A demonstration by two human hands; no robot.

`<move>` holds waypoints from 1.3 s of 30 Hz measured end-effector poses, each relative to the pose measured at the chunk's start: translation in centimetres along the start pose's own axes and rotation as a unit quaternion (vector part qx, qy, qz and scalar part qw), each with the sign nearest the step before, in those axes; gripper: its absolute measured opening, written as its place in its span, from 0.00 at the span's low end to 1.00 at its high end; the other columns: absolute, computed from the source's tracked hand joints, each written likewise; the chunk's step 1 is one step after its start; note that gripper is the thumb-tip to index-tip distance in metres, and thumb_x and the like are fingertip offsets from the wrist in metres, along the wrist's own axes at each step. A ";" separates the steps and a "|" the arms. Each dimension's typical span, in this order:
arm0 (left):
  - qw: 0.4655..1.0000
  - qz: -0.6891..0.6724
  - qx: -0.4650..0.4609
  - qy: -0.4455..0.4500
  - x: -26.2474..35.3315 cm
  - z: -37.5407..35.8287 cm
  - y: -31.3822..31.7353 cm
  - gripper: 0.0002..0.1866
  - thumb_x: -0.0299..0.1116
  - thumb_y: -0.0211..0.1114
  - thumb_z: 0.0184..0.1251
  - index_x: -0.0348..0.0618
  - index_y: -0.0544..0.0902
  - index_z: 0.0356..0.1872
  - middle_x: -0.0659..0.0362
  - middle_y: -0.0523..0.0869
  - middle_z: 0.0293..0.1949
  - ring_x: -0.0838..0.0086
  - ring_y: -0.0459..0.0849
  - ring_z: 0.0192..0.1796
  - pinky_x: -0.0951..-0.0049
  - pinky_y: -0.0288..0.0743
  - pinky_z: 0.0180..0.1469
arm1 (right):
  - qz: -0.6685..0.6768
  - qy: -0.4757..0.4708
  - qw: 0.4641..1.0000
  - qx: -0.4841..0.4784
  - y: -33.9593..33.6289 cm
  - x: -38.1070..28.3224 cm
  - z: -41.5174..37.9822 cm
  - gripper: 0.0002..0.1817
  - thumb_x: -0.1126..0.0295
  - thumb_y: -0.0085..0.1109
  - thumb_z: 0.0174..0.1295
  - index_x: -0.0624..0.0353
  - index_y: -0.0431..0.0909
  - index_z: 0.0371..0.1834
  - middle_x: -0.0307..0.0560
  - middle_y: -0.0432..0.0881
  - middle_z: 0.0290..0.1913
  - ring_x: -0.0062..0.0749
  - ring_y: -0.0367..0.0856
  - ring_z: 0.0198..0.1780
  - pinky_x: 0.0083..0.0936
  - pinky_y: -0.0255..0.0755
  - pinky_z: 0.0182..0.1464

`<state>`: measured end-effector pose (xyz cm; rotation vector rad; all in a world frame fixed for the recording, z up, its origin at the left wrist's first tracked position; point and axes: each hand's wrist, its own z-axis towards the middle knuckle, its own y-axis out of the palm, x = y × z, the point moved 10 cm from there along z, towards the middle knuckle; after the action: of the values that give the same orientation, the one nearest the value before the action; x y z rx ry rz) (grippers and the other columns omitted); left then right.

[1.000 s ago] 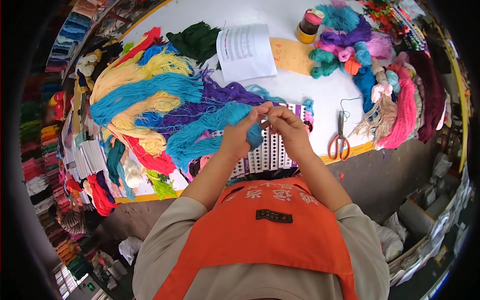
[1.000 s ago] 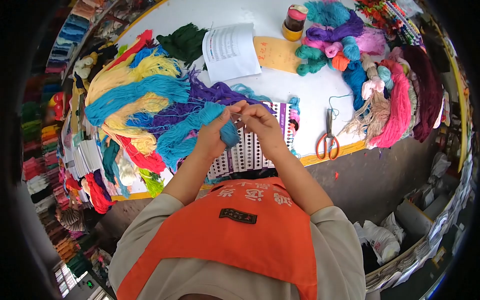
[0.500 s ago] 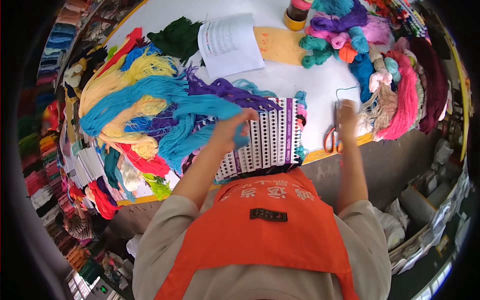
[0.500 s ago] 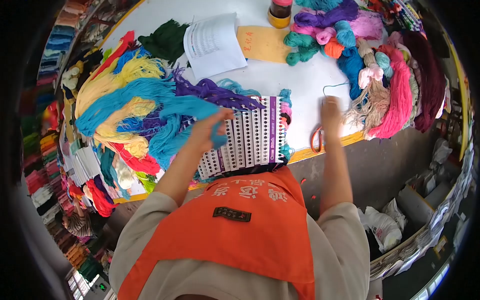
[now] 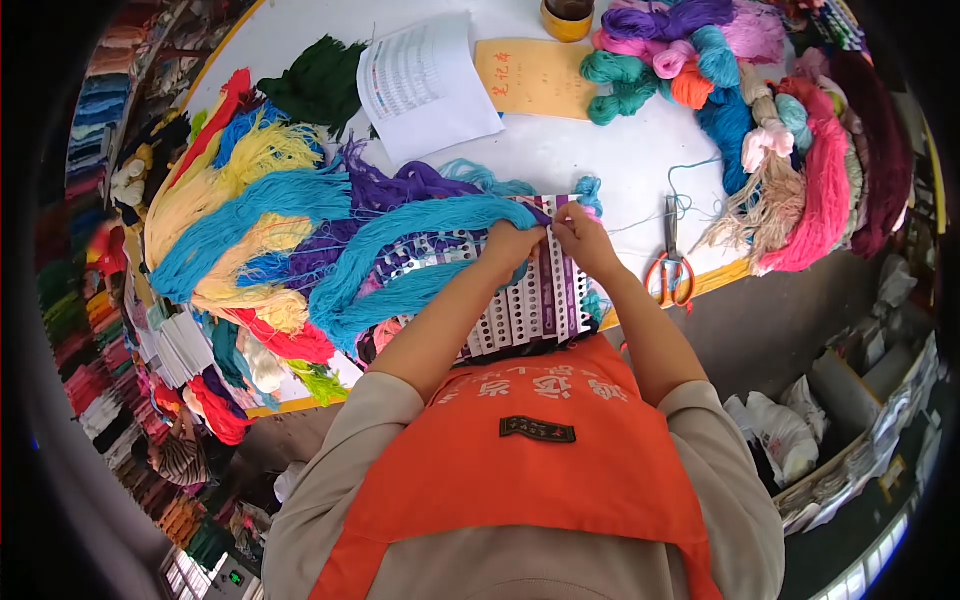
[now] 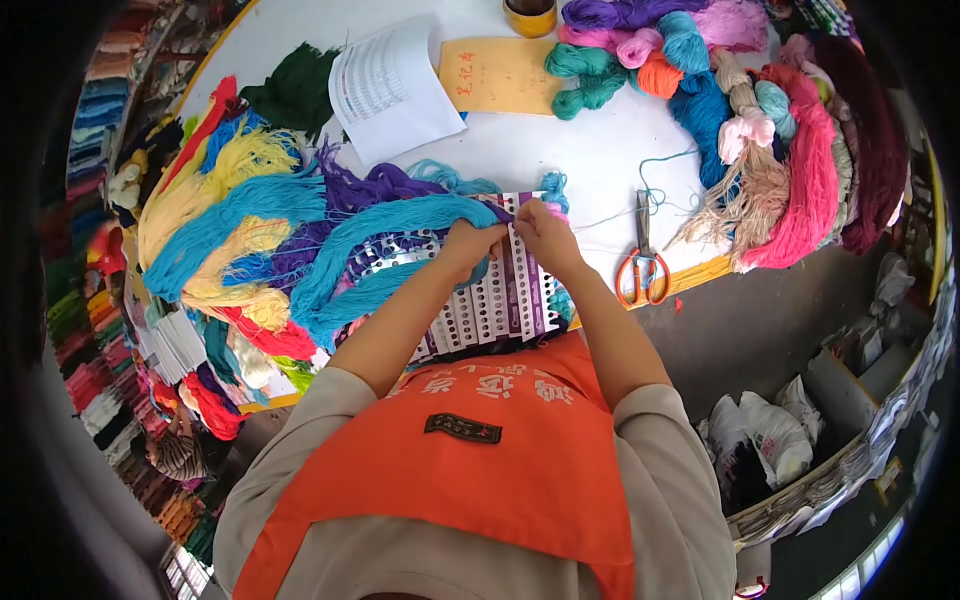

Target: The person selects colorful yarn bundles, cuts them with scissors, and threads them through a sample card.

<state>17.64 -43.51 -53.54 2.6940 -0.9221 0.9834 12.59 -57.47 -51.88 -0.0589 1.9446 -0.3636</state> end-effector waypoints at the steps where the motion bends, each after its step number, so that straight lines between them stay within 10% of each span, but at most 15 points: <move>1: 1.000 -0.002 0.000 -0.002 -0.1 0.1 0.1 0.06 0.29 0.65 0.61 0.37 0.83 0.28 0.56 0.82 0.20 0.72 0.80 0.20 0.70 0.73 0.23 | -0.001 0.002 1.000 -0.001 -0.1 0.0 0.0 0.07 0.71 0.58 0.67 0.58 0.73 0.43 0.45 0.78 0.28 0.30 0.78 0.28 0.30 0.72 0.33; 7: 0.993 0.101 -0.005 0.057 0.8 -0.2 -0.5 0.09 0.32 0.64 0.64 0.38 0.83 0.27 0.57 0.82 0.20 0.73 0.80 0.19 0.73 0.71 0.21 | 0.042 0.039 0.997 -0.041 0.8 1.7 0.3 0.06 0.69 0.58 0.68 0.58 0.73 0.43 0.37 0.77 0.27 0.20 0.75 0.27 0.21 0.70 0.29; 18: 0.942 -0.253 -0.219 -0.010 1.8 -3.6 2.4 0.12 0.33 0.62 0.67 0.37 0.84 0.45 0.56 0.88 0.34 0.79 0.76 0.24 0.81 0.69 0.29 | 0.118 0.115 0.983 -0.081 0.7 0.5 -0.3 0.10 0.70 0.64 0.63 0.60 0.77 0.43 0.37 0.79 0.25 0.20 0.77 0.27 0.21 0.70 0.30; 22: 0.988 0.091 -0.126 -0.025 -1.5 -1.8 2.1 0.15 0.38 0.63 0.68 0.38 0.85 0.48 0.54 0.89 0.38 0.77 0.82 0.29 0.75 0.75 0.33 | 0.172 0.137 0.967 -0.125 1.0 1.0 -0.7 0.13 0.71 0.68 0.61 0.61 0.76 0.44 0.33 0.78 0.28 0.14 0.73 0.29 0.17 0.66 0.31; 24: 0.890 0.340 0.019 0.303 1.3 -2.0 0.6 0.15 0.42 0.65 0.67 0.40 0.86 0.43 0.55 0.89 0.36 0.74 0.83 0.30 0.67 0.77 0.34 | 0.129 0.111 0.978 -0.118 1.0 0.9 -0.4 0.14 0.72 0.69 0.59 0.60 0.76 0.44 0.32 0.75 0.26 0.15 0.71 0.29 0.18 0.65 0.31; 26: 0.934 0.195 0.126 0.271 3.2 -3.8 -4.6 0.14 0.40 0.67 0.64 0.38 0.86 0.38 0.56 0.88 0.34 0.73 0.83 0.31 0.63 0.76 0.35 | 0.088 0.085 0.986 -0.111 1.2 1.2 -0.3 0.14 0.73 0.71 0.56 0.60 0.76 0.43 0.32 0.72 0.25 0.15 0.69 0.28 0.18 0.64 0.31; 29: 0.971 -0.211 0.089 -0.062 0.2 -5.3 -13.5 0.06 0.31 0.68 0.50 0.41 0.83 0.27 0.58 0.82 0.26 0.74 0.78 0.25 0.73 0.71 0.30 | -0.044 0.043 0.996 -0.059 0.8 1.4 0.0 0.15 0.72 0.74 0.51 0.58 0.79 0.40 0.37 0.73 0.24 0.24 0.72 0.28 0.26 0.68 0.32; 34: 0.848 -0.430 0.261 0.170 2.4 -12.2 -33.2 0.05 0.27 0.64 0.63 0.40 0.80 0.39 0.59 0.81 0.26 0.81 0.72 0.22 0.84 0.69 0.26 | -0.049 0.016 0.998 -0.036 0.9 1.4 0.0 0.14 0.71 0.73 0.50 0.57 0.78 0.38 0.38 0.73 0.24 0.27 0.72 0.27 0.28 0.68 0.32; 39: 0.817 -0.469 0.246 0.227 1.1 -20.0 -36.7 0.12 0.33 0.61 0.71 0.37 0.80 0.50 0.60 0.84 0.31 0.81 0.71 0.24 0.82 0.67 0.26 | -0.010 0.011 1.000 -0.001 1.7 1.7 -0.2 0.12 0.72 0.70 0.54 0.57 0.75 0.38 0.34 0.71 0.27 0.19 0.68 0.29 0.22 0.66 0.32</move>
<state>28.99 -8.23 -34.16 2.4719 0.8002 1.5597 11.97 -56.13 -53.86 -0.0754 1.9669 -0.3770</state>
